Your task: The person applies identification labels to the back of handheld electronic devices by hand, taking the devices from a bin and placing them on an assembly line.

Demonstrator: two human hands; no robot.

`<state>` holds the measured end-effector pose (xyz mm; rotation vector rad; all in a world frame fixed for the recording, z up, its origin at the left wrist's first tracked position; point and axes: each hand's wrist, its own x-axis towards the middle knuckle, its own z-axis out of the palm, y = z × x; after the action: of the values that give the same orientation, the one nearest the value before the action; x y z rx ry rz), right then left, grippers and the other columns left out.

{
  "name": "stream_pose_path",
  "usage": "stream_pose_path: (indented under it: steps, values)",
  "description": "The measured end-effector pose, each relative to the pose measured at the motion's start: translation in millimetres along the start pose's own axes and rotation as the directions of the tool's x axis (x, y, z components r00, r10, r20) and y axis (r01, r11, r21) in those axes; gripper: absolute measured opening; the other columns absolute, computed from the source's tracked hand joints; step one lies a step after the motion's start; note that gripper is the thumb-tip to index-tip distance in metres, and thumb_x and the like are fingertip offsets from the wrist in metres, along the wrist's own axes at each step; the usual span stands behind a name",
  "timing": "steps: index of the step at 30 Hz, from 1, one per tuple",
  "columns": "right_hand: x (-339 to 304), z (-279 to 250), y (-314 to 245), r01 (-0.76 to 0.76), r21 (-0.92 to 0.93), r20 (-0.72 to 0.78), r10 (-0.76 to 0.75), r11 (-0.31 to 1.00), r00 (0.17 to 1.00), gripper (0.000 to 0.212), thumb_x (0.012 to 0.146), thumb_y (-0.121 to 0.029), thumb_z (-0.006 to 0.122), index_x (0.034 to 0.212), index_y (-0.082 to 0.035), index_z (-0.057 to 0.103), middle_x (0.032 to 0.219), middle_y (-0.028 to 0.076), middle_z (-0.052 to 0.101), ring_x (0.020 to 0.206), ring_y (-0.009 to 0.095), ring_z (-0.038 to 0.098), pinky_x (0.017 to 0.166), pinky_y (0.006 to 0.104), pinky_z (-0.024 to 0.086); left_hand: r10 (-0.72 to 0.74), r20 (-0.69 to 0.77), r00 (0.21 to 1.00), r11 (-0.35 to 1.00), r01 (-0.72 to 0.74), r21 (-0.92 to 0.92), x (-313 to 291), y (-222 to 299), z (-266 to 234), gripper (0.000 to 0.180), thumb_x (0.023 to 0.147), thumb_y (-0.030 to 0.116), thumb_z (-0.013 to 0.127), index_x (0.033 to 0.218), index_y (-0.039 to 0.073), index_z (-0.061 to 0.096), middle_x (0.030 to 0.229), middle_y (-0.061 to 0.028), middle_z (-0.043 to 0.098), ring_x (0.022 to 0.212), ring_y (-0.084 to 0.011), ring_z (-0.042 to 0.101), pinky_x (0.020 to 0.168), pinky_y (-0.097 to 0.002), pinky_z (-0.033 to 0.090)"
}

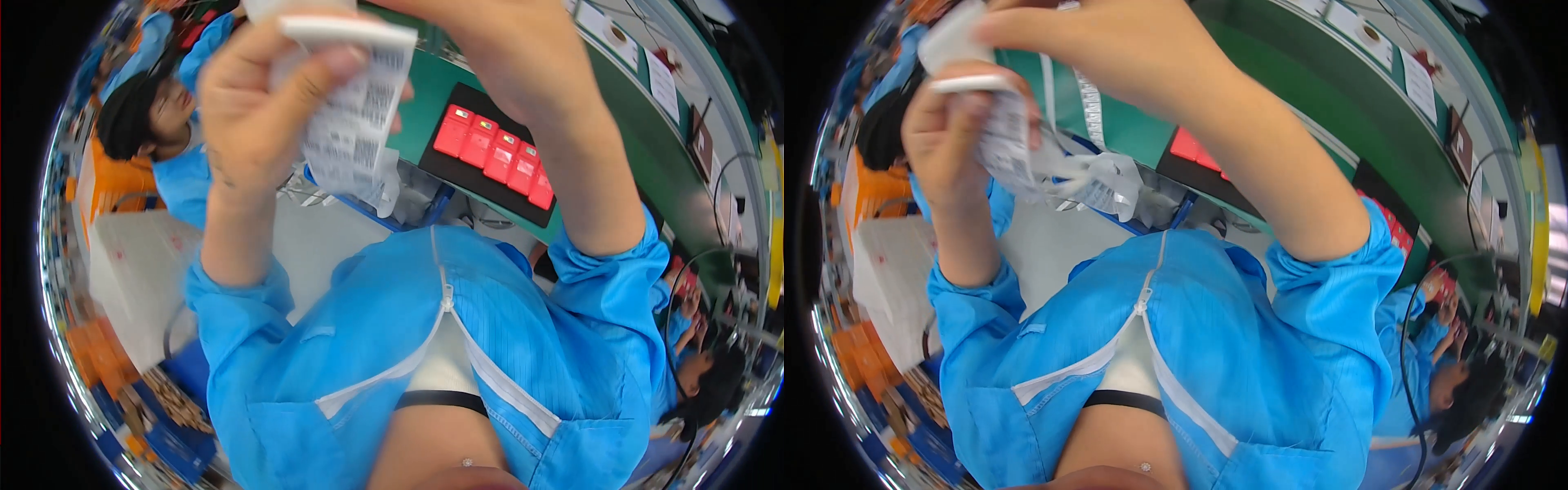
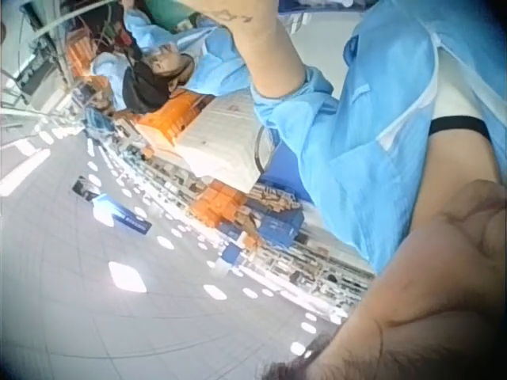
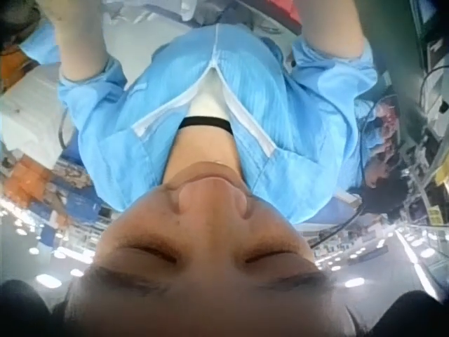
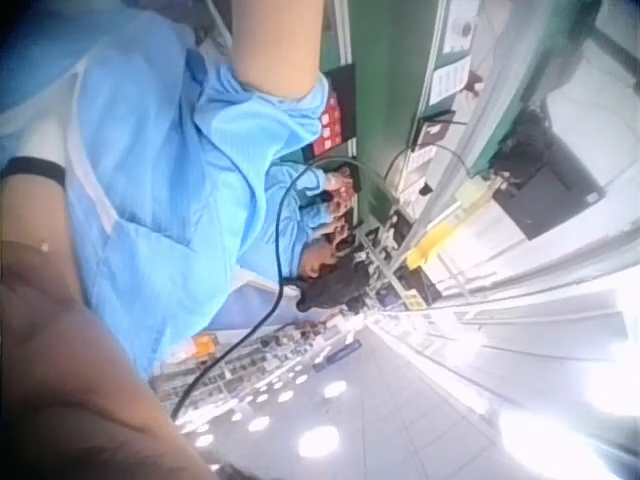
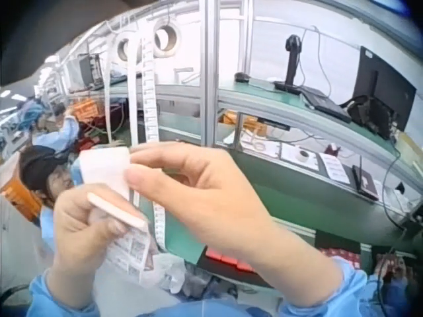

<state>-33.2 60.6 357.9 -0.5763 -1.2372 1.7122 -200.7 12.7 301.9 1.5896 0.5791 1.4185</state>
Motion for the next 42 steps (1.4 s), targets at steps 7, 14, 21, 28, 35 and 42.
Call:
stream_pose_path:
  steps: [7,14,21,28,35,42]
  values:
    - [-71,-228,180,-0.362,-0.765,-0.474,-0.084,0.532,0.877,0.032,0.081,-0.012,0.052,0.114,-0.008,0.051,0.123,0.012,0.043,0.114,0.024,0.042,0.093,0.0336,0.035,-0.725,0.068,0.686,0.665,0.721,-0.193,-76,-95,3,0.02,0.08,0.01,0.055,0.096,-0.003,0.054,0.079,-0.0116,0.06,0.066,-0.0186,0.061,0.059,-0.0285,0.051]
    - [-33,-259,316,-0.258,-0.942,-0.299,-0.193,0.214,0.934,0.032,0.078,-0.022,0.057,0.108,-0.011,0.055,0.112,0.011,0.046,0.105,0.03,0.04,0.09,0.0401,0.031,-0.87,0.038,0.492,0.486,0.868,-0.1,-143,-189,51,0.014,0.08,0.014,0.054,0.089,0.004,0.055,0.084,-0.0059,0.057,0.075,-0.0111,0.054,0.068,-0.0251,0.043]
    - [-31,-254,327,-0.179,-0.97,-0.222,-0.305,0.164,0.926,0.029,0.073,-0.022,0.063,0.097,-0.009,0.059,0.104,0.009,0.048,0.096,0.028,0.042,0.082,0.0398,0.033,-0.928,-0.066,0.368,0.373,0.919,-0.127,-139,-252,70,0.015,0.085,0.012,0.051,0.085,-0.003,0.053,0.065,-0.0114,0.06,0.052,-0.0143,0.058,0.046,-0.0234,0.047]
    - [-131,-225,276,-0.308,0.062,-0.523,0.293,0.949,0.8,0.026,0.072,0.004,0.063,0.096,0.001,0.054,0.081,0.005,0.058,0.069,0.009,0.056,0.06,0.0199,0.045,-0.947,-0.116,0.301,0.321,0.914,-0.249,-117,-287,109,0.016,0.082,0.013,0.056,0.08,-0.003,0.06,0.064,-0.0074,0.06,0.053,-0.0105,0.058,0.046,-0.0223,0.046]
    - [-182,-241,285,-0.236,0.003,-0.654,0.18,0.972,0.735,0.012,0.071,0.007,0.062,0.082,0.005,0.057,0.077,0.009,0.057,0.062,0.011,0.055,0.053,0.0212,0.044,-0.947,0.038,0.32,0.311,0.939,-0.145,-103,-301,152,0.018,0.08,0.011,0.058,0.094,0.0,0.056,0.068,-0.0064,0.062,0.055,-0.0105,0.059,0.046,-0.0225,0.046]
    - [-204,-313,241,-0.254,-0.359,-0.867,-0.221,0.898,0.446,0.006,0.073,0.004,0.062,0.078,0.004,0.059,0.066,0.008,0.059,0.056,0.011,0.056,0.051,0.0208,0.045,-0.849,0.327,0.414,0.469,0.877,0.108,-104,-306,179,0.01,0.082,0.003,0.053,0.088,-0.005,0.055,0.067,-0.0119,0.062,0.057,-0.0144,0.061,0.047,-0.0223,0.048]
